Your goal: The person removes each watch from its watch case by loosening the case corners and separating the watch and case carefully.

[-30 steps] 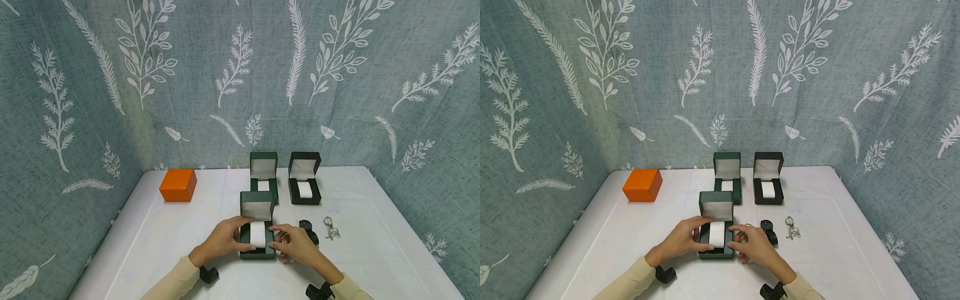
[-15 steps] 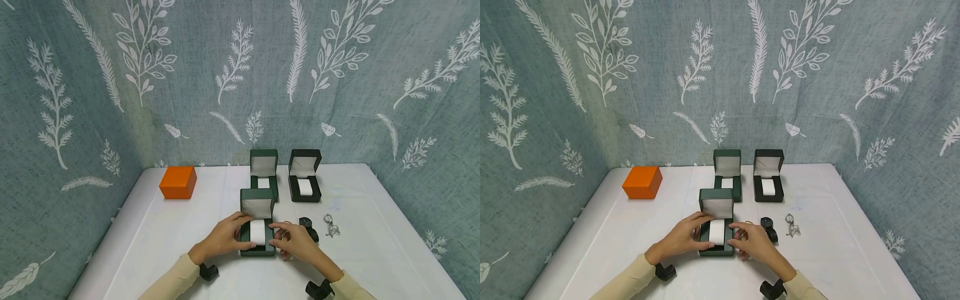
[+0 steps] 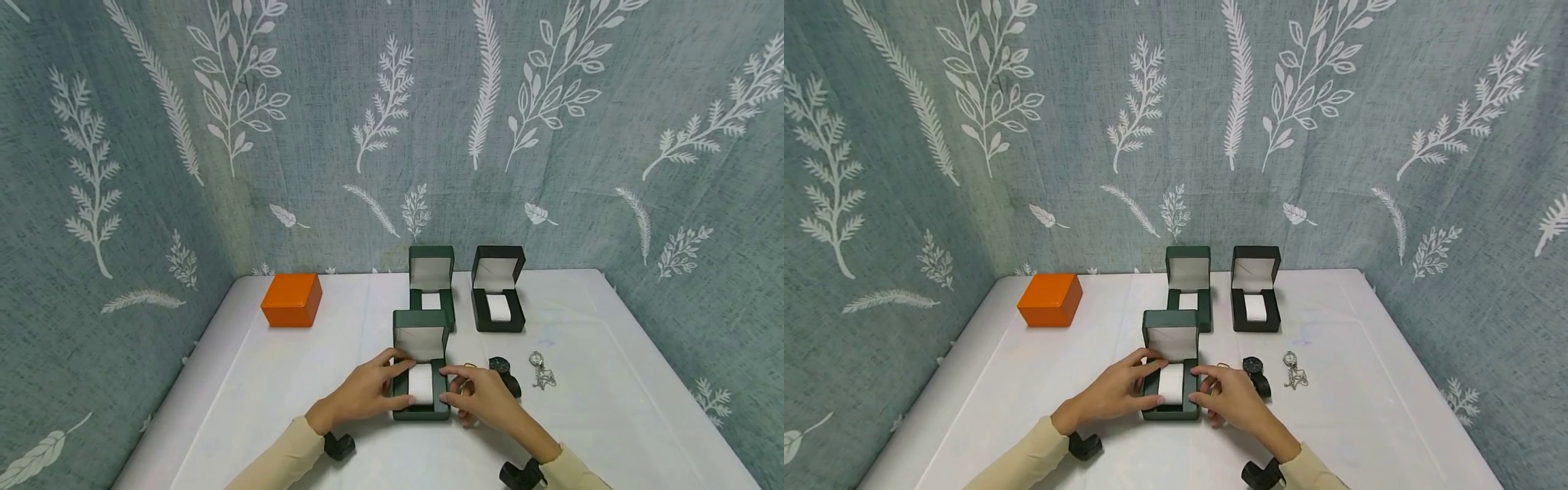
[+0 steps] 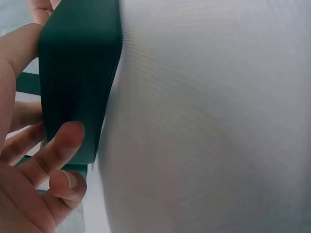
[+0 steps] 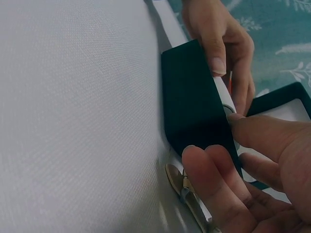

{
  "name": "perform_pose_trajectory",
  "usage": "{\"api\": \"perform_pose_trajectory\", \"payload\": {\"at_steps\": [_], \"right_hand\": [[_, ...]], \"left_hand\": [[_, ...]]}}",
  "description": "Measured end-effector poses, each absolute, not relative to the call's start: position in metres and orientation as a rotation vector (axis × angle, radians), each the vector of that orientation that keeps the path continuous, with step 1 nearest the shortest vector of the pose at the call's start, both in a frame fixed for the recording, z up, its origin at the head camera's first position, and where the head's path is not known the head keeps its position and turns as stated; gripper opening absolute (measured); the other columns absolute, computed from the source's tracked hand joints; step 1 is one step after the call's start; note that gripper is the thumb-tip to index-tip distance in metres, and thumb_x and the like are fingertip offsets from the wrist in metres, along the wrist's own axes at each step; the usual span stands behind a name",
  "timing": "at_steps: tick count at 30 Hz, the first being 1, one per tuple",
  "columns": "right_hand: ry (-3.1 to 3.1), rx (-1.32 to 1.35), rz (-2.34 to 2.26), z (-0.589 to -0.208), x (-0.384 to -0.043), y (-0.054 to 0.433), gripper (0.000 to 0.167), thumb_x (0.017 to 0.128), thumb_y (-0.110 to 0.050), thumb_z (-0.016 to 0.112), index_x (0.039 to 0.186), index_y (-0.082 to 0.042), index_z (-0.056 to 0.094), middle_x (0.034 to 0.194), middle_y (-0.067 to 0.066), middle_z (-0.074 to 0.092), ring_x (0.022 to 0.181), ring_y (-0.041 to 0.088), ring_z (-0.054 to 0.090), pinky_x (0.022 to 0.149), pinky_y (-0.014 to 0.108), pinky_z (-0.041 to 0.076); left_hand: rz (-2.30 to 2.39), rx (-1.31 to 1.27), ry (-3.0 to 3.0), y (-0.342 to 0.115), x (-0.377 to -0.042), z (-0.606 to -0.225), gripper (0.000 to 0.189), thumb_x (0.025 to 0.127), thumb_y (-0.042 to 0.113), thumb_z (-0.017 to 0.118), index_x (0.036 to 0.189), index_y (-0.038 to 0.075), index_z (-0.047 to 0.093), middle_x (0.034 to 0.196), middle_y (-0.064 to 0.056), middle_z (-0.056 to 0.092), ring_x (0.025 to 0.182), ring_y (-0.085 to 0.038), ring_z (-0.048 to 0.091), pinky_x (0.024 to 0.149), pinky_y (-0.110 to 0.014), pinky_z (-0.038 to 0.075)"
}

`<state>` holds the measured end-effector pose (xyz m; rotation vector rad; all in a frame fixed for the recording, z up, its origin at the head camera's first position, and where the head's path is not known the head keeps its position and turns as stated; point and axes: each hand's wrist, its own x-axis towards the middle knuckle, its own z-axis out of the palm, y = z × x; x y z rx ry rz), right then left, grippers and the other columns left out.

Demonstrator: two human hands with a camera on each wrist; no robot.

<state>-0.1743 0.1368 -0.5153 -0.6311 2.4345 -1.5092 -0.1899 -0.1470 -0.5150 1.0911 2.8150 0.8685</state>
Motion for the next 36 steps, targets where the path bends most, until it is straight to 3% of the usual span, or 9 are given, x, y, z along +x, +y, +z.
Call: {"api": "perform_pose_trajectory", "payload": {"at_steps": [6,13,16,22,29,36], "right_hand": [[2.422,-0.625,-1.529,-0.515,-0.173,0.137,0.052,0.090,-0.024,0.082,0.135,-0.006,0.065,0.091,0.002,0.069,0.055,0.019,0.067,0.048,0.034,0.056],[2.422,-0.596,-1.528,-0.513,-0.171,0.138,0.066,0.087,-0.024,0.085,0.141,0.001,0.056,0.089,0.003,0.069,0.057,0.021,0.067,0.048,0.034,0.056],[2.412,-0.583,-1.528,-0.511,-0.171,0.139,0.073,0.086,-0.025,0.086,0.144,0.004,0.053,0.088,0.003,0.069,0.058,0.022,0.067,0.050,0.034,0.056],[2.389,-0.594,-1.486,-0.508,-0.173,0.141,0.083,0.083,-0.027,0.088,0.148,0.008,0.048,0.090,0.004,0.068,0.058,0.022,0.068,0.052,0.033,0.056],[2.395,-0.654,-1.380,-0.507,-0.173,0.142,0.090,0.081,-0.030,0.089,0.150,0.008,0.046,0.098,0.005,0.067,0.060,0.022,0.069,0.046,0.025,0.044],[2.429,-0.705,-1.353,-0.507,-0.172,0.141,0.092,0.080,-0.028,0.090,0.149,0.011,0.044,0.100,0.003,0.066,0.055,0.016,0.066,0.050,0.025,0.048]], "left_hand": [[0.940,1.098,2.769,-0.152,-0.194,-0.515,0.063,0.093,0.057,0.071,0.142,0.019,0.062,0.141,0.007,0.053,0.070,0.000,0.054,0.064,-0.018,0.047],[1.246,1.032,2.701,-0.170,-0.201,-0.518,0.048,0.087,0.045,0.082,0.127,0.020,0.071,0.120,0.009,0.067,0.070,-0.004,0.055,0.060,-0.023,0.047],[1.308,0.993,2.711,-0.177,-0.203,-0.518,0.048,0.083,0.042,0.086,0.123,0.020,0.073,0.115,0.004,0.070,0.069,-0.006,0.055,0.059,-0.024,0.046],[1.257,0.889,2.668,-0.183,-0.208,-0.518,0.066,0.076,0.043,0.092,0.131,0.014,0.068,0.119,0.000,0.068,0.070,-0.010,0.057,0.064,-0.024,0.048],[1.061,0.949,2.584,-0.183,-0.209,-0.518,0.100,0.070,0.046,0.094,0.148,0.000,0.051,0.135,-0.005,0.058,0.072,-0.010,0.059,0.068,-0.024,0.051],[1.084,0.966,2.555,-0.179,-0.209,-0.518,0.110,0.066,0.047,0.097,0.149,-0.005,0.047,0.135,-0.008,0.056,0.071,-0.009,0.060,0.066,-0.024,0.053]]}}
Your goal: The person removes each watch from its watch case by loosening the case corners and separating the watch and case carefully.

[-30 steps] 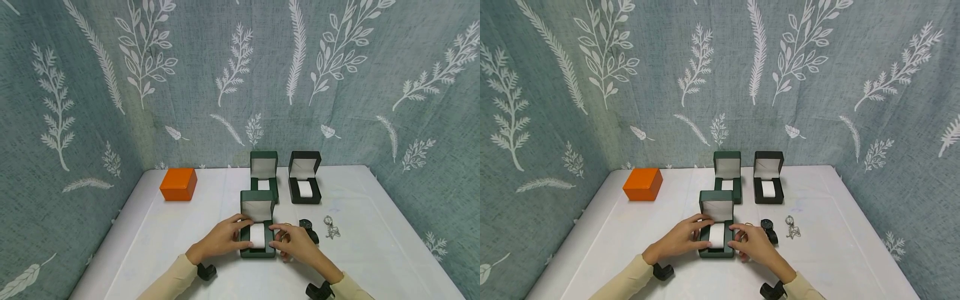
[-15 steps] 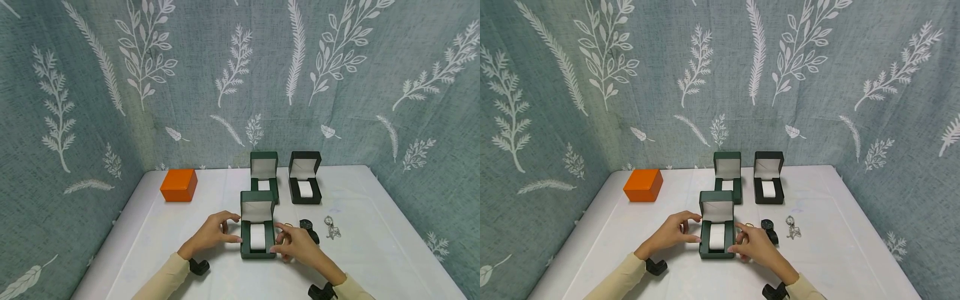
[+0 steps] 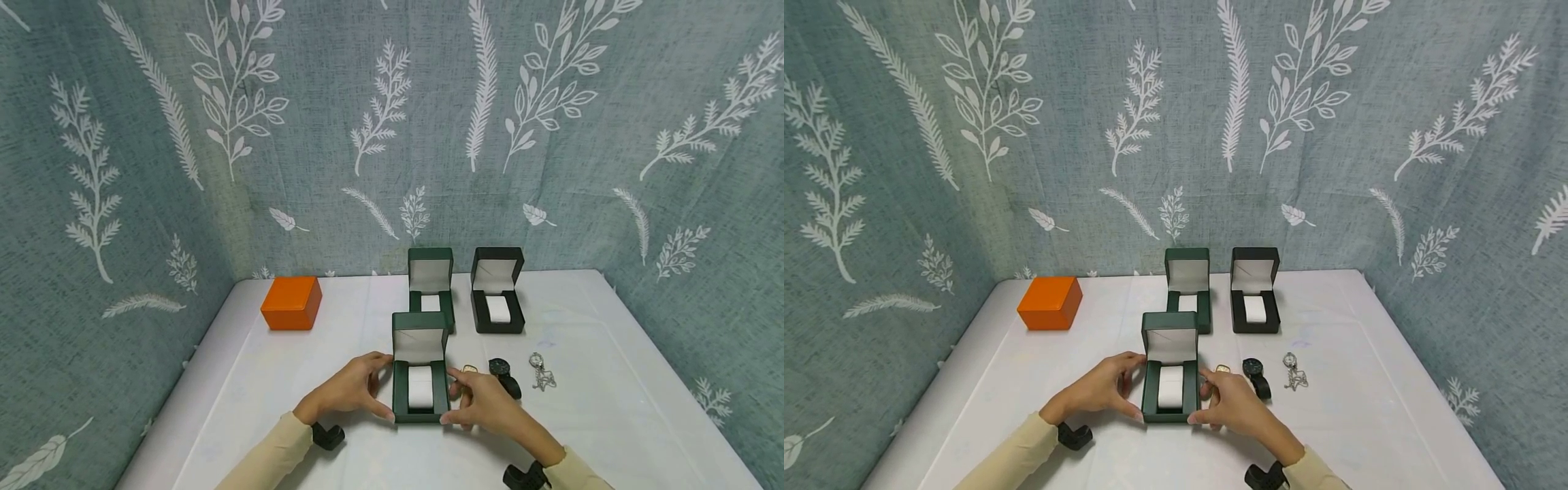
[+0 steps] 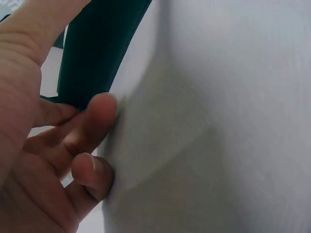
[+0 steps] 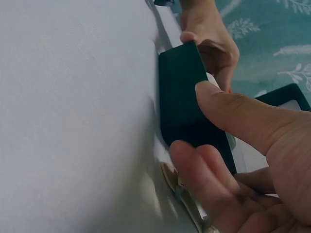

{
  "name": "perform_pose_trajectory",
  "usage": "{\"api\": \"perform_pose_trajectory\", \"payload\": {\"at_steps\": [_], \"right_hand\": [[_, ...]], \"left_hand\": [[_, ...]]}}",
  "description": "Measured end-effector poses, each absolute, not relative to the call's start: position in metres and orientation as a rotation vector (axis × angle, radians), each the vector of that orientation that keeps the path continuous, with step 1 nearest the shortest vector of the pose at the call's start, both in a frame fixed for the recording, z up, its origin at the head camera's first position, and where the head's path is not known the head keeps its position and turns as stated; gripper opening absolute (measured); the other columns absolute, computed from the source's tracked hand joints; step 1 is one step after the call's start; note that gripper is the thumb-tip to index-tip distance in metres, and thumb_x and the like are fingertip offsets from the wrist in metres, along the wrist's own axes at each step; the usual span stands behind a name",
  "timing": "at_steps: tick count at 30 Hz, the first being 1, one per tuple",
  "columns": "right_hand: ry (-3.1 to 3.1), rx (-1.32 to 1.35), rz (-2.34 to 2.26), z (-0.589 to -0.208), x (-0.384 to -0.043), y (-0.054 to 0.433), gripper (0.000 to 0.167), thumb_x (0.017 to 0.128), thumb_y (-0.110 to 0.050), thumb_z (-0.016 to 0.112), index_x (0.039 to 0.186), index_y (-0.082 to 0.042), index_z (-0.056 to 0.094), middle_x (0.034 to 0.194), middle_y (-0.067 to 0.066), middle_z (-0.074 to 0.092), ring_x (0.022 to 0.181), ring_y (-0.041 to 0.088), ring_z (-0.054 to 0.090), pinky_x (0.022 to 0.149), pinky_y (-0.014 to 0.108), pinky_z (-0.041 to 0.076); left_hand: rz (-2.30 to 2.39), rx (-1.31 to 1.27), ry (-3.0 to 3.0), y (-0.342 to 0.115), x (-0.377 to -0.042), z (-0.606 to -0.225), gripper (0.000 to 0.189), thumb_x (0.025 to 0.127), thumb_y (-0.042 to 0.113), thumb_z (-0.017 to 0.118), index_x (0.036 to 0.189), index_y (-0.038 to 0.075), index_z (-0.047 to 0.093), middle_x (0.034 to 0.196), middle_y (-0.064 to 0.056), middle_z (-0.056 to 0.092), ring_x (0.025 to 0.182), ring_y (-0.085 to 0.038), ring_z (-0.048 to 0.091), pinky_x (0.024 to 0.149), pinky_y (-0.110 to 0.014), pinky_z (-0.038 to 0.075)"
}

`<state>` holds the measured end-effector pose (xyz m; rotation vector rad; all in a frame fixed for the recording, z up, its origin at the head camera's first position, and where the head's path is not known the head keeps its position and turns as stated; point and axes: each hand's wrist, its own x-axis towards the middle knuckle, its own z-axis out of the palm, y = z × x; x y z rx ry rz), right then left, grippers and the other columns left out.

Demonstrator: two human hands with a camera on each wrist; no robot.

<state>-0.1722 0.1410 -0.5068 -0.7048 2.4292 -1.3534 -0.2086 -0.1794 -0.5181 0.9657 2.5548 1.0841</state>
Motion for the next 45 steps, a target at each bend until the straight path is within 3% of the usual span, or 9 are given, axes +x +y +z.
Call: {"api": "perform_pose_trajectory", "payload": {"at_steps": [5,8,11,17,22,29,37,45], "right_hand": [[2.508,-0.763,-1.324,-0.509,-0.174,0.137,0.089,0.079,-0.027,0.092,0.145,0.013,0.048,0.100,0.002,0.063,0.055,0.011,0.065,0.050,0.026,0.050],[2.543,-0.774,-1.294,-0.510,-0.176,0.134,0.088,0.079,-0.031,0.091,0.145,0.011,0.050,0.101,0.001,0.063,0.055,0.009,0.065,0.066,0.027,0.053],[2.534,-0.760,-1.284,-0.509,-0.179,0.130,0.088,0.081,-0.034,0.090,0.147,0.008,0.049,0.101,-0.003,0.064,0.055,0.010,0.066,0.075,0.027,0.053],[2.416,-0.756,-1.389,-0.500,-0.192,0.119,0.091,0.083,-0.027,0.089,0.153,0.006,0.041,0.108,0.003,0.062,0.056,0.020,0.067,0.052,0.033,0.054],[2.365,-0.779,-1.437,-0.495,-0.208,0.107,0.091,0.086,-0.025,0.087,0.156,0.003,0.037,0.112,0.007,0.061,0.055,0.024,0.067,0.053,0.037,0.056],[2.320,-0.731,-1.476,-0.491,-0.232,0.085,0.092,0.087,-0.028,0.086,0.159,-0.002,0.034,0.115,0.005,0.061,0.053,0.026,0.066,0.053,0.046,0.057],[2.327,-0.699,-1.427,-0.492,-0.260,0.061,0.094,0.086,-0.030,0.086,0.159,-0.003,0.034,0.117,0.005,0.061,0.053,0.026,0.067,0.056,0.041,0.058],[2.349,-0.678,-1.369,-0.488,-0.286,0.045,0.093,0.085,-0.027,0.087,0.159,-0.003,0.035,0.115,0.007,0.060,0.058,0.027,0.070,0.062,0.038,0.059]], "left_hand": [[1.077,0.974,2.571,-0.180,-0.207,-0.519,0.110,0.068,0.051,0.095,0.149,-0.006,0.046,0.133,-0.008,0.056,0.070,-0.007,0.060,0.065,-0.024,0.052],[1.074,0.982,2.586,-0.183,-0.207,-0.518,0.109,0.070,0.052,0.094,0.150,-0.005,0.047,0.125,-0.006,0.059,0.069,-0.008,0.060,0.065,-0.024,0.052],[1.098,0.983,2.586,-0.187,-0.208,-0.515,0.105,0.071,0.050,0.094,0.150,-0.001,0.048,0.114,-0.006,0.062,0.069,-0.011,0.059,0.064,-0.024,0.051],[1.154,0.940,2.592,-0.201,-0.211,-0.503,0.104,0.073,0.048,0.093,0.152,0.001,0.045,0.096,-0.005,0.064,0.067,-0.011,0.057,0.062,-0.025,0.048],[1.170,0.874,2.594,-0.215,-0.221,-0.493,0.107,0.075,0.047,0.092,0.157,0.003,0.039,0.070,0.000,0.059,0.059,-0.010,0.053,0.055,-0.023,0.043],[1.164,0.826,2.563,-0.236,-0.244,-0.486,0.104,0.080,0.038,0.090,0.160,0.005,0.034,0.069,0.002,0.058,0.060,-0.012,0.053,0.055,-0.024,0.041],[1.122,0.756,2.517,-0.256,-0.267,-0.479,0.108,0.080,0.037,0.090,0.161,0.001,0.027,0.069,-0.002,0.060,0.066,-0.020,0.056,0.057,-0.025,0.038],[1.148,0.670,2.442,-0.264,-0.288,-0.474,0.110,0.081,0.026,0.089,0.161,-0.003,0.021,0.071,-0.005,0.062,0.067,-0.016,0.055,0.056,-0.026,0.037]]}}
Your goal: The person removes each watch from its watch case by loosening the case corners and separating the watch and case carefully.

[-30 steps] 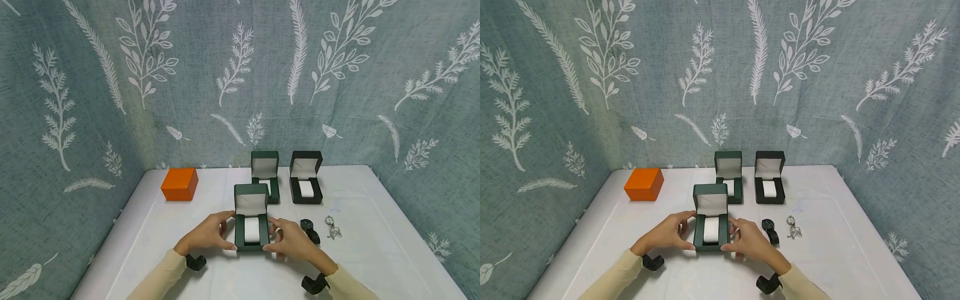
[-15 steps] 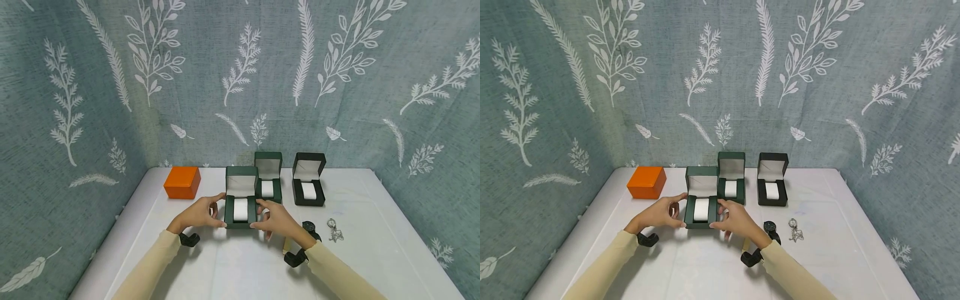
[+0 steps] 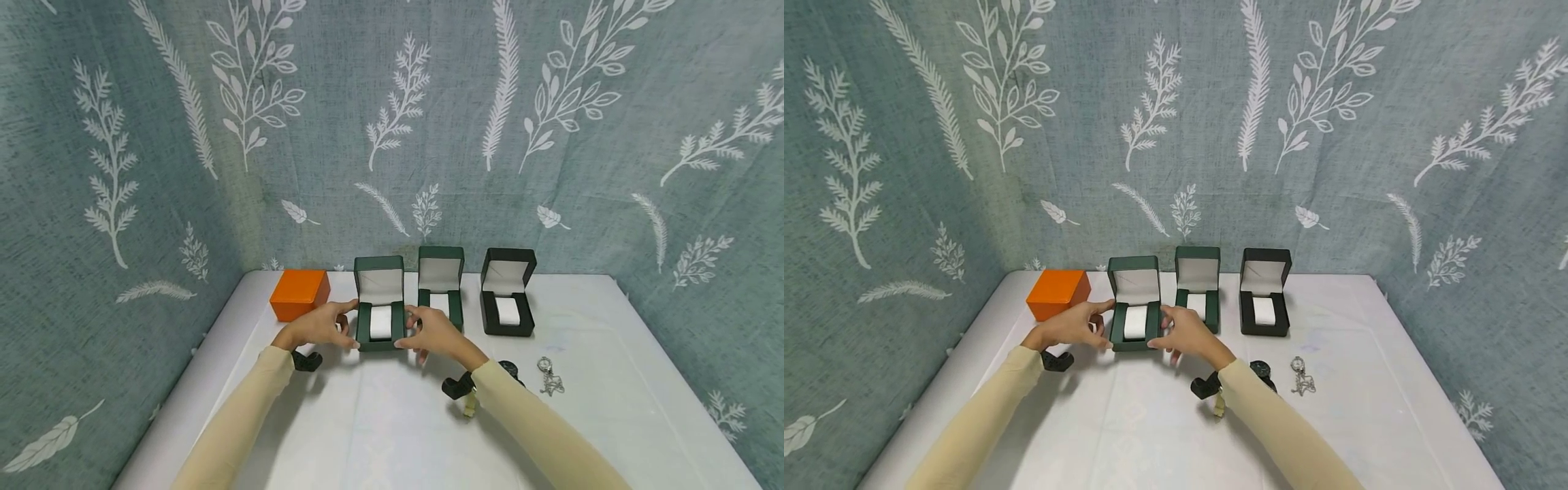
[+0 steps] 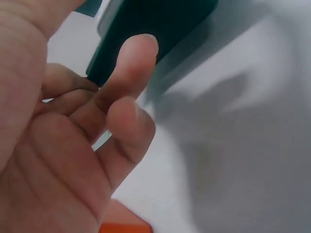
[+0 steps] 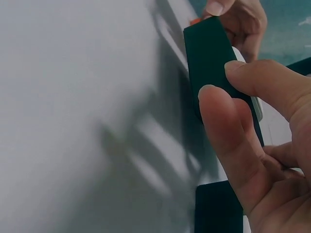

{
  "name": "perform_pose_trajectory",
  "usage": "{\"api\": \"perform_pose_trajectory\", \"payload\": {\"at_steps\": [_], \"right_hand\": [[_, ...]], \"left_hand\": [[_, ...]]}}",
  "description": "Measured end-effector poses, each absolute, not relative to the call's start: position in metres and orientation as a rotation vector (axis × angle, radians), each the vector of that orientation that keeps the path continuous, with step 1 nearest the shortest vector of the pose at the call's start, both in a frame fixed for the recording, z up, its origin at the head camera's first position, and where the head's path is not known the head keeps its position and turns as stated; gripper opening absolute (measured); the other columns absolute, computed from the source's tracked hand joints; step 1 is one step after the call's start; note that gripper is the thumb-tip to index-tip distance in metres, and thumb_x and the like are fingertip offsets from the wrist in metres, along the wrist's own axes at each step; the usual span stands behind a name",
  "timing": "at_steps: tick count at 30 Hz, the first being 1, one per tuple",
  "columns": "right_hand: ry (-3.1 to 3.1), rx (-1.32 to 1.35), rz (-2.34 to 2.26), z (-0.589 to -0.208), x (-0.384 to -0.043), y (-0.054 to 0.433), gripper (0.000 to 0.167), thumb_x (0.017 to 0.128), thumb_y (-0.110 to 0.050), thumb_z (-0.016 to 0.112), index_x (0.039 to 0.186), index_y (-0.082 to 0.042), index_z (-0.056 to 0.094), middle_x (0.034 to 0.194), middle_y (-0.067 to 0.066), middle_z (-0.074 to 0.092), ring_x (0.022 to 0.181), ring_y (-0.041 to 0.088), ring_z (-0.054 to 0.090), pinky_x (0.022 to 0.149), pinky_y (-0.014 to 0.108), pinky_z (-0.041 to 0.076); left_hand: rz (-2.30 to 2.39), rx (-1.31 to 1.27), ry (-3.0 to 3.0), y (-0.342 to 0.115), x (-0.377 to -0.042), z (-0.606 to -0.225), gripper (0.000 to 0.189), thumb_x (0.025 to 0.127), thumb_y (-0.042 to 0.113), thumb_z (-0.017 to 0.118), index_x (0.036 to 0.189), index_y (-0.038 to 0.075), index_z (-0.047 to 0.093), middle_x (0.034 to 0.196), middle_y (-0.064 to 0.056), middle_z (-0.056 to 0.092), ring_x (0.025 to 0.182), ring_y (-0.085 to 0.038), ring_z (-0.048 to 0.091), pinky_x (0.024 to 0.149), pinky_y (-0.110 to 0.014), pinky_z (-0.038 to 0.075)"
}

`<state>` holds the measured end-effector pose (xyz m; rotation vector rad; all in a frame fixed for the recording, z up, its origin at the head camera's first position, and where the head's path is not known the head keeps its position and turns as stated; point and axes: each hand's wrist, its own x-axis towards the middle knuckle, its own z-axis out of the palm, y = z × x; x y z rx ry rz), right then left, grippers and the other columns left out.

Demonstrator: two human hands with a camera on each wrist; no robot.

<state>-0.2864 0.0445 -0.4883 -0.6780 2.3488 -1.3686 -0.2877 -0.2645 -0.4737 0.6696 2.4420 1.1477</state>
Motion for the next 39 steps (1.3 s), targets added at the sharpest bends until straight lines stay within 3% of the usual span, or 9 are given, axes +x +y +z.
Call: {"api": "perform_pose_trajectory", "payload": {"at_steps": [5,11,15,18,22,26,30,36,39], "right_hand": [[2.383,-0.657,-1.303,-0.488,-0.299,0.036,0.093,0.085,-0.027,0.087,0.159,-0.003,0.036,0.111,0.005,0.062,0.057,0.025,0.071,0.060,0.036,0.059],[2.383,-0.599,-1.287,-0.486,-0.306,0.025,0.091,0.087,-0.023,0.086,0.158,-0.001,0.035,0.093,0.010,0.069,0.054,0.025,0.069,0.060,0.036,0.059],[2.398,-0.575,-1.288,-0.488,-0.311,0.021,0.086,0.087,-0.021,0.085,0.156,0.002,0.038,0.077,0.013,0.071,0.051,0.024,0.068,0.063,0.033,0.059],[2.395,-0.571,-1.287,-0.490,-0.315,0.020,0.086,0.088,-0.021,0.085,0.155,0.002,0.038,0.087,0.010,0.070,0.052,0.023,0.068,0.064,0.033,0.059],[2.399,-0.584,-1.259,-0.491,-0.319,0.018,0.089,0.088,-0.021,0.085,0.157,0.002,0.035,0.097,0.007,0.067,0.053,0.022,0.069,0.068,0.030,0.059],[2.390,-0.568,-1.247,-0.489,-0.321,0.014,0.090,0.087,-0.021,0.085,0.157,0.003,0.035,0.081,0.012,0.071,0.050,0.022,0.068,0.068,0.031,0.059],[2.401,-0.556,-1.237,-0.486,-0.322,0.012,0.090,0.087,-0.020,0.085,0.157,0.004,0.034,0.088,0.009,0.068,0.050,0.020,0.067,0.068,0.030,0.058],[2.402,-0.538,-1.259,-0.487,-0.323,0.012,0.091,0.086,-0.019,0.086,0.158,0.002,0.034,0.101,0.008,0.062,0.051,0.020,0.068,0.064,0.032,0.059],[2.419,-0.544,-1.250,-0.488,-0.324,0.012,0.089,0.086,-0.021,0.086,0.157,0.001,0.036,0.103,0.006,0.063,0.052,0.020,0.068,0.067,0.031,0.059]], "left_hand": [[1.192,0.601,2.359,-0.265,-0.300,-0.476,0.111,0.081,0.015,0.088,0.161,-0.005,0.014,0.077,-0.014,0.064,0.070,-0.016,0.058,0.064,-0.029,0.045],[1.286,0.500,2.273,-0.266,-0.311,-0.476,0.112,0.079,0.003,0.086,0.162,-0.004,0.010,0.139,-0.023,0.053,0.073,-0.015,0.055,0.070,-0.032,0.049],[1.290,0.479,2.259,-0.264,-0.319,-0.471,0.111,0.080,-0.002,0.084,0.162,-0.004,0.010,0.116,-0.027,0.061,0.072,-0.015,0.053,0.070,-0.034,0.049],[1.297,0.474,2.234,-0.264,-0.324,-0.469,0.111,0.080,-0.005,0.083,0.162,-0.005,0.009,0.127,-0.028,0.058,0.072,-0.016,0.055,0.070,-0.035,0.049],[1.312,0.436,2.189,-0.267,-0.328,-0.471,0.111,0.079,-0.007,0.082,0.162,-0.004,0.008,0.166,-0.024,0.021,0.074,-0.016,0.056,0.071,-0.032,0.049],[1.313,0.398,2.166,-0.269,-0.330,-0.472,0.113,0.079,-0.007,0.082,0.162,-0.003,0.006,0.168,-0.021,0.016,0.075,-0.017,0.057,0.073,-0.033,0.050],[1.295,0.409,2.181,-0.270,-0.332,-0.473,0.113,0.080,-0.005,0.083,0.162,-0.003,0.005,0.169,-0.022,0.014,0.077,-0.018,0.059,0.076,-0.036,0.051],[1.279,0.421,2.236,-0.271,-0.332,-0.475,0.113,0.080,0.002,0.086,0.163,-0.002,0.008,0.150,-0.030,0.042,0.077,-0.018,0.061,0.077,-0.037,0.050],[1.301,0.414,2.245,-0.273,-0.331,-0.477,0.112,0.081,0.004,0.086,0.164,0.001,0.011,0.154,-0.026,0.041,0.076,-0.021,0.062,0.077,-0.037,0.050]]}}
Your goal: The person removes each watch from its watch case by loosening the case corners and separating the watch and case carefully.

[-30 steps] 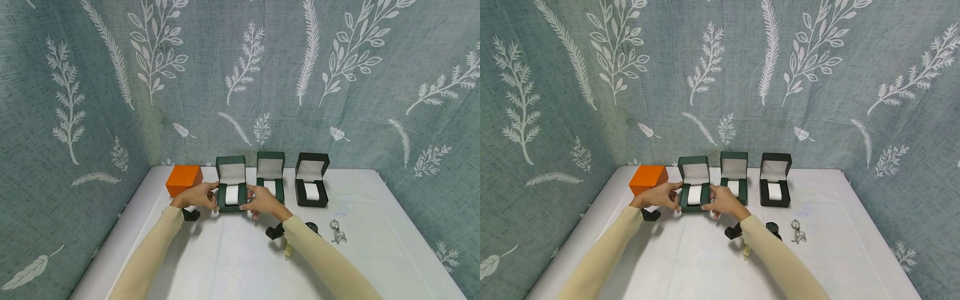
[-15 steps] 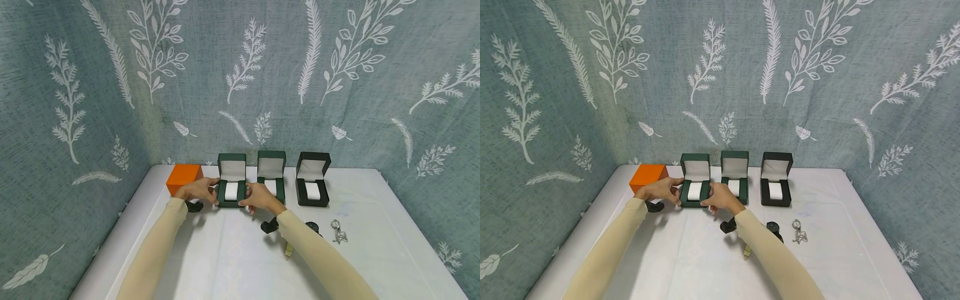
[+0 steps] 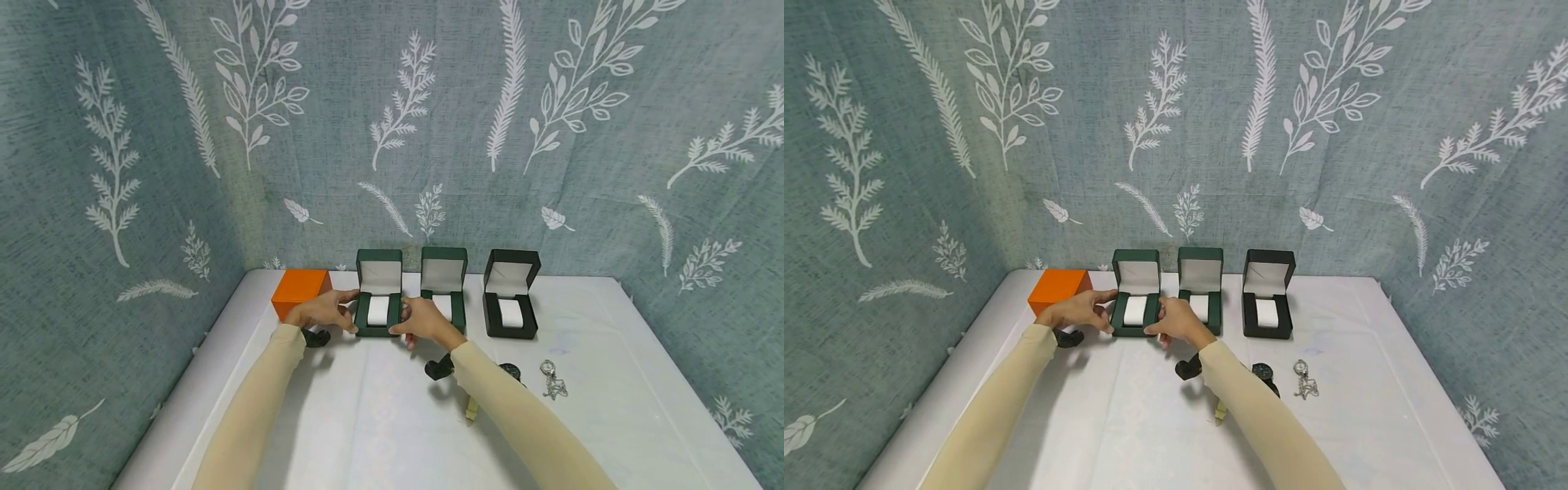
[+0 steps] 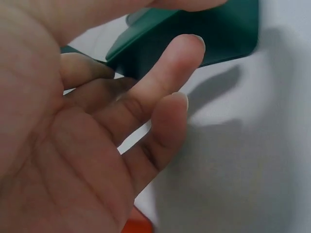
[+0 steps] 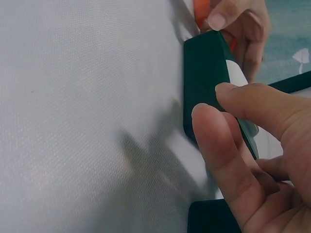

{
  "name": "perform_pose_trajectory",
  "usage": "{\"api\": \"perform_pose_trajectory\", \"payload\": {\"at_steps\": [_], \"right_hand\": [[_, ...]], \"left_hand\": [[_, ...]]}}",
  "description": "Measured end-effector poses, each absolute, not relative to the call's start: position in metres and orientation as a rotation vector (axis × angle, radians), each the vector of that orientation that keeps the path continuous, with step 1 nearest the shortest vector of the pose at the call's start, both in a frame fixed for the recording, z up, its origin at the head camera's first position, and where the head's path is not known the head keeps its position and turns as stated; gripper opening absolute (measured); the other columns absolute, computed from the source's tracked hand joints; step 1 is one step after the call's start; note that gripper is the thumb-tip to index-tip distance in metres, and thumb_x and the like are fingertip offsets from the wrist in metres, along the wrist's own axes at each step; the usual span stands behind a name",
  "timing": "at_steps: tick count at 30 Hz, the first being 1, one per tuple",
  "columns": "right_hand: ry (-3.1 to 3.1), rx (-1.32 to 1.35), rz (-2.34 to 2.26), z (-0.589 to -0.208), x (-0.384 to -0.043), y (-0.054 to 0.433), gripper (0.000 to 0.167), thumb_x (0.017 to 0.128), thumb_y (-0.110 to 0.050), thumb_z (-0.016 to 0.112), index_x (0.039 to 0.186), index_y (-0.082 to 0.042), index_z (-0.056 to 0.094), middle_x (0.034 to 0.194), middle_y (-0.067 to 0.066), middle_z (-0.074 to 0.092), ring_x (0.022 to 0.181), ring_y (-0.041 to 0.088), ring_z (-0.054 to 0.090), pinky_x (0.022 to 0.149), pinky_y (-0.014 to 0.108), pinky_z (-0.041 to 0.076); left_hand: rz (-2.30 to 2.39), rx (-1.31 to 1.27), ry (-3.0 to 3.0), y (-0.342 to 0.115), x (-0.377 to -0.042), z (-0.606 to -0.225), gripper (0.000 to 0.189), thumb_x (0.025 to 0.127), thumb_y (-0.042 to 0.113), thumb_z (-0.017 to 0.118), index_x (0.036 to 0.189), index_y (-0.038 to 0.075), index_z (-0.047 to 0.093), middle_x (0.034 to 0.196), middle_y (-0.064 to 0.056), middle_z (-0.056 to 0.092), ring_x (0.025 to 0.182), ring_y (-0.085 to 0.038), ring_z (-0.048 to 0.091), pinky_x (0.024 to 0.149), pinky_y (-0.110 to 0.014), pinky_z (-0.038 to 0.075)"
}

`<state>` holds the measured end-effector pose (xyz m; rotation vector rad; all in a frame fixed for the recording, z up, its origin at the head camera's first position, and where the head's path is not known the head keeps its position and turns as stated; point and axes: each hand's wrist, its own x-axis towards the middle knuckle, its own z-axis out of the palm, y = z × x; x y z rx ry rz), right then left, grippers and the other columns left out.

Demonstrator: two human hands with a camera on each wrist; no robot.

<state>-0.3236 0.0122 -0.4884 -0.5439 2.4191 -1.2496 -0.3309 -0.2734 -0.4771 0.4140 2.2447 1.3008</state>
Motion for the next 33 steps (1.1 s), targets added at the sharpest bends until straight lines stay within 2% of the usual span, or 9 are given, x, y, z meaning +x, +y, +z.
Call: {"api": "perform_pose_trajectory", "payload": {"at_steps": [2,5,8,11,15,19,23,28,33], "right_hand": [[2.423,-0.548,-1.248,-0.489,-0.323,0.013,0.089,0.087,-0.022,0.086,0.157,0.001,0.037,0.104,0.005,0.063,0.052,0.020,0.068,0.070,0.031,0.058],[2.419,-0.558,-1.252,-0.487,-0.324,0.012,0.088,0.087,-0.022,0.085,0.157,0.001,0.037,0.106,0.005,0.063,0.052,0.019,0.068,0.071,0.030,0.058],[2.403,-0.564,-1.273,-0.485,-0.323,0.012,0.087,0.087,-0.021,0.085,0.157,0.002,0.037,0.105,0.006,0.063,0.052,0.020,0.067,0.067,0.033,0.059],[2.414,-0.580,-1.275,-0.484,-0.323,0.012,0.085,0.088,-0.022,0.085,0.156,0.002,0.039,0.102,0.008,0.067,0.052,0.020,0.068,0.073,0.030,0.059],[2.424,-0.575,-1.307,-0.487,-0.319,0.015,0.082,0.089,-0.021,0.084,0.156,-0.002,0.041,0.109,0.008,0.067,0.054,0.020,0.069,0.078,0.030,0.058],[2.414,-0.571,-1.375,-0.489,-0.311,0.019,0.074,0.088,-0.020,0.084,0.153,-0.008,0.049,0.119,0.009,0.064,0.058,0.022,0.071,0.068,0.034,0.060],[2.397,-0.630,-1.420,-0.487,-0.300,0.025,0.063,0.088,-0.021,0.084,0.144,-0.008,0.058,0.119,0.013,0.064,0.063,0.025,0.071,0.061,0.038,0.059],[2.374,-0.696,-1.436,-0.484,-0.284,0.034,0.054,0.089,-0.026,0.084,0.136,-0.009,0.063,0.117,0.012,0.066,0.071,0.031,0.069,0.063,0.043,0.058],[2.330,-0.741,-1.451,-0.490,-0.269,0.049,0.053,0.090,-0.028,0.083,0.135,-0.009,0.064,0.115,0.011,0.067,0.068,0.028,0.065,0.060,0.044,0.057]], "left_hand": [[1.324,0.409,2.235,-0.275,-0.330,-0.478,0.111,0.081,0.005,0.086,0.164,0.002,0.012,0.164,-0.020,0.029,0.078,-0.022,0.063,0.077,-0.036,0.050],[1.357,0.401,2.224,-0.277,-0.328,-0.479,0.109,0.082,0.005,0.085,0.164,0.003,0.014,0.167,-0.017,0.023,0.079,-0.022,0.063,0.076,-0.035,0.049],[1.400,0.382,2.216,-0.279,-0.326,-0.481,0.107,0.083,0.005,0.085,0.165,0.005,0.016,0.166,-0.017,0.025,0.077,-0.021,0.062,0.075,-0.033,0.049],[1.451,0.350,2.206,-0.281,-0.323,-0.483,0.103,0.084,0.005,0.085,0.165,0.008,0.021,0.166,-0.015,0.026,0.075,-0.022,0.061,0.077,-0.033,0.051],[1.472,0.339,2.227,-0.281,-0.316,-0.488,0.094,0.086,0.007,0.084,0.163,0.007,0.029,0.164,-0.018,0.032,0.077,-0.026,0.065,0.079,-0.033,0.053],[1.403,0.363,2.356,-0.280,-0.306,-0.492,0.080,0.088,0.015,0.084,0.156,0.003,0.042,0.147,-0.020,0.053,0.094,-0.024,0.068,0.077,-0.033,0.055],[1.302,0.410,2.509,-0.282,-0.293,-0.493,0.063,0.089,0.019,0.083,0.144,0.001,0.058,0.126,-0.013,0.069,0.104,-0.021,0.066,0.079,-0.032,0.054],[1.295,0.464,2.570,-0.286,-0.273,-0.493,0.049,0.091,0.023,0.081,0.132,0.001,0.067,0.112,-0.007,0.073,0.094,-0.023,0.065,0.075,-0.031,0.051],[1.311,0.490,2.575,-0.279,-0.252,-0.493,0.047,0.094,0.028,0.078,0.133,0.004,0.067,0.108,-0.002,0.072,0.088,-0.024,0.062,0.070,-0.029,0.049]]}}
